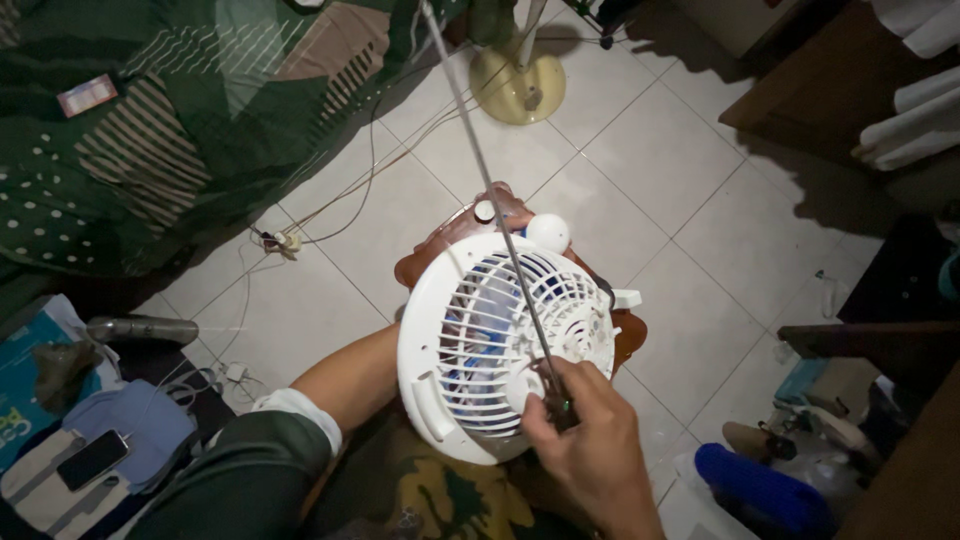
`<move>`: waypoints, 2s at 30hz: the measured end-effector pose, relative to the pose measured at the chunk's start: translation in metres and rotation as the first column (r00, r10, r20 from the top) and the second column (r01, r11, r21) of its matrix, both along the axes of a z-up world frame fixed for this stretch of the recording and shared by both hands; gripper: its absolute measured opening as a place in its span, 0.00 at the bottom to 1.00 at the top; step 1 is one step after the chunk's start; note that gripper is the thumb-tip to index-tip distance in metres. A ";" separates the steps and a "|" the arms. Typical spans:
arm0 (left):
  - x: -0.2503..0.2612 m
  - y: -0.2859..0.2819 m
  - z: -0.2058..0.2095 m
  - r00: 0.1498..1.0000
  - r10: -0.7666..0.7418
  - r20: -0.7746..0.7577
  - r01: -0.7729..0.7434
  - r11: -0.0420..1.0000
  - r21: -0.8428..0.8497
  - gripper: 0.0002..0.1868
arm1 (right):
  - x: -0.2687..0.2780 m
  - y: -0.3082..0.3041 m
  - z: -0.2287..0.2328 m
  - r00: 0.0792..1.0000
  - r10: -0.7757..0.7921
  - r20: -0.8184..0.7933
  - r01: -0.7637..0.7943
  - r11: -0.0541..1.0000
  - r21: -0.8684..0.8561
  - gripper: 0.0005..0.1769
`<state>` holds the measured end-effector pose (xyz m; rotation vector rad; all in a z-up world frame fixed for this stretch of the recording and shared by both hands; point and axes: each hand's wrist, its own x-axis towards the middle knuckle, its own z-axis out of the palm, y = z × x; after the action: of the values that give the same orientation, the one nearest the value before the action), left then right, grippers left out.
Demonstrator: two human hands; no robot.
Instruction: The person uses a screwdriver to remove screws from the front and back grilles of a small portable fan. They hold the fan on their lap, rotate it to access different screws, and place the removed screws on a nearby table.
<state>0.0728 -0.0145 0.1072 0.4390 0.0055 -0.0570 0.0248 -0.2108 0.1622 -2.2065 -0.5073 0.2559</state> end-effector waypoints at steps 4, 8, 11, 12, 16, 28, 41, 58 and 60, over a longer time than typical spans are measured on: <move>0.000 -0.002 -0.002 1.000 -0.015 -0.008 0.015 1.000 0.006 0.33 | -0.009 0.003 0.000 0.990 0.053 0.129 -0.063 0.995 0.075 0.18; 0.001 -0.003 -0.003 0.999 -0.041 -0.014 0.041 0.999 0.004 0.32 | -0.019 0.007 0.004 0.980 0.151 0.131 -0.170 0.974 0.151 0.19; 0.000 -0.005 -0.003 0.999 -0.049 -0.016 0.049 0.999 -0.001 0.32 | -0.023 0.005 0.005 0.983 0.175 0.049 -0.181 0.963 0.199 0.20; 0.001 -0.004 -0.002 0.999 -0.051 -0.016 0.051 0.999 -0.003 0.32 | -0.023 0.004 0.005 0.982 0.184 0.036 -0.187 0.957 0.222 0.20; -0.003 -0.003 0.002 0.999 -0.048 -0.020 0.048 0.999 0.007 0.31 | -0.024 -0.005 0.002 0.977 0.213 -0.021 -0.206 0.961 0.183 0.20; -0.003 -0.005 0.008 0.998 -0.062 -0.024 0.062 0.998 0.009 0.29 | 0.014 -0.025 0.009 0.912 -0.311 -0.267 0.373 0.900 0.227 0.17; 0.000 -0.007 -0.002 0.997 -0.074 -0.027 0.074 0.997 0.003 0.27 | 0.024 -0.010 0.034 0.965 -0.164 0.205 0.141 0.983 0.120 0.10; 0.008 0.002 0.003 0.996 -0.083 -0.024 0.083 0.997 0.001 0.25 | 0.041 -0.030 -0.002 0.996 0.030 0.084 -0.040 0.992 0.120 0.07; 0.006 0.001 0.000 0.996 -0.086 -0.028 0.086 0.996 0.005 0.25 | 0.039 -0.034 -0.006 1.000 -0.019 0.004 0.019 0.998 0.053 0.06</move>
<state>0.0792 -0.0131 0.1076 0.4447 0.0141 -0.1479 0.0640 -0.2445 0.1557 -2.1603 -0.4894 0.2252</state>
